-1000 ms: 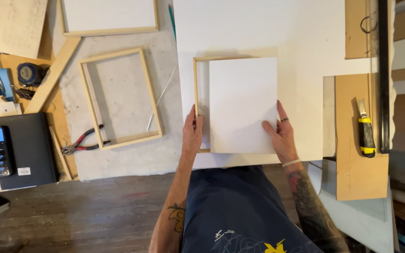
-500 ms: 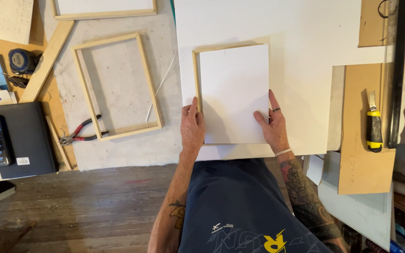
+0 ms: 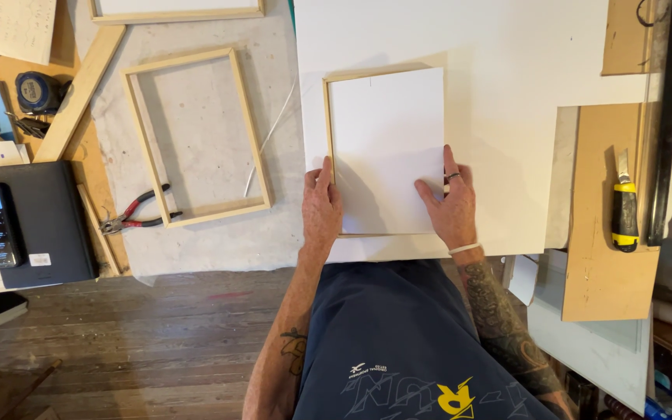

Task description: Cutting a foam board to size and fitting it into a wooden frame using a utility knife and pencil.

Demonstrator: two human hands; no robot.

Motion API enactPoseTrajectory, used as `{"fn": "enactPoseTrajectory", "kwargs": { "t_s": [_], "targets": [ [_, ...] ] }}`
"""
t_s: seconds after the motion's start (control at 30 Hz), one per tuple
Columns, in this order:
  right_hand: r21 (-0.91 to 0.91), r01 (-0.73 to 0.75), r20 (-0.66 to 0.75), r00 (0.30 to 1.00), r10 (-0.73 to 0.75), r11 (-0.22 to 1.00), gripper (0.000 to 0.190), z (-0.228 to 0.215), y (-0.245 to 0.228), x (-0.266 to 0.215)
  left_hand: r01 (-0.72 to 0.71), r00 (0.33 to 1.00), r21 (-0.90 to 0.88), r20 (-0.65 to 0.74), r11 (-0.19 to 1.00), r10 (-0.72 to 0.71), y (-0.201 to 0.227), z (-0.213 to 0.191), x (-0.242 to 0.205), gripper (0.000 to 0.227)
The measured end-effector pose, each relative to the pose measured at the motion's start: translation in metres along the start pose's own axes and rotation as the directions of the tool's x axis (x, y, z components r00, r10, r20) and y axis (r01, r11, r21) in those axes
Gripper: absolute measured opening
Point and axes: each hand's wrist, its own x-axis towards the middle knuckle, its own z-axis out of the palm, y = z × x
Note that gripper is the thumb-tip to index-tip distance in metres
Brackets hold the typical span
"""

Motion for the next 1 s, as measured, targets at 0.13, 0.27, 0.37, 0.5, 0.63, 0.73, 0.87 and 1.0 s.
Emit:
{"fn": "enactPoseTrajectory", "kwargs": {
  "t_s": [0.13, 0.27, 0.37, 0.5, 0.63, 0.73, 0.87, 1.0],
  "targets": [
    [-0.323, 0.136, -0.119, 0.976, -0.183, 0.937, 0.078, 0.013, 0.012, 0.007, 0.016, 1.0, 0.021, 0.011, 1.0, -0.016, 0.002, 0.0, 0.001, 0.055],
    [-0.52, 0.219, -0.123, 0.937, -0.326, 0.826, 0.083, 0.022, 0.016, 0.01, 0.023, 0.999, 0.021, 0.041, 1.0, -0.024, 0.0, -0.001, 0.001, 0.056],
    [-0.456, 0.172, -0.104, 0.964, -0.244, 0.873, 0.085, 0.021, 0.012, 0.01, 0.023, 0.999, 0.004, 0.031, 1.0, -0.023, 0.005, -0.003, 0.001, 0.059],
    [-0.475, 0.145, -0.085, 0.974, -0.209, 0.868, 0.081, 0.015, 0.008, 0.01, -0.028, 1.0, 0.033, -0.003, 0.999, 0.028, -0.01, 0.005, 0.001, 0.061],
    [-0.314, 0.102, 0.002, 0.994, -0.106, 0.944, 0.061, -0.004, 0.034, 0.035, -0.032, 0.999, 0.048, 0.005, 0.998, 0.032, -0.01, 0.005, 0.007, 0.062],
    [-0.1, 0.065, 0.033, 0.998, -0.062, 0.993, 0.048, -0.028, 0.071, 0.057, 0.014, 1.0, 0.02, 0.021, 1.0, -0.014, -0.022, 0.008, 0.014, 0.058],
    [0.097, -0.143, 0.201, 0.972, 0.121, 0.985, 0.042, -0.037, 0.061, 0.055, 0.029, 1.0, -0.011, 0.003, 1.0, -0.029, -0.011, 0.002, 0.014, 0.049],
    [0.279, -0.293, 0.213, 0.947, 0.239, 0.915, 0.043, -0.03, 0.063, 0.046, 0.09, 0.996, -0.026, 0.007, 0.996, -0.09, -0.024, 0.005, 0.018, 0.047]
  ]
}}
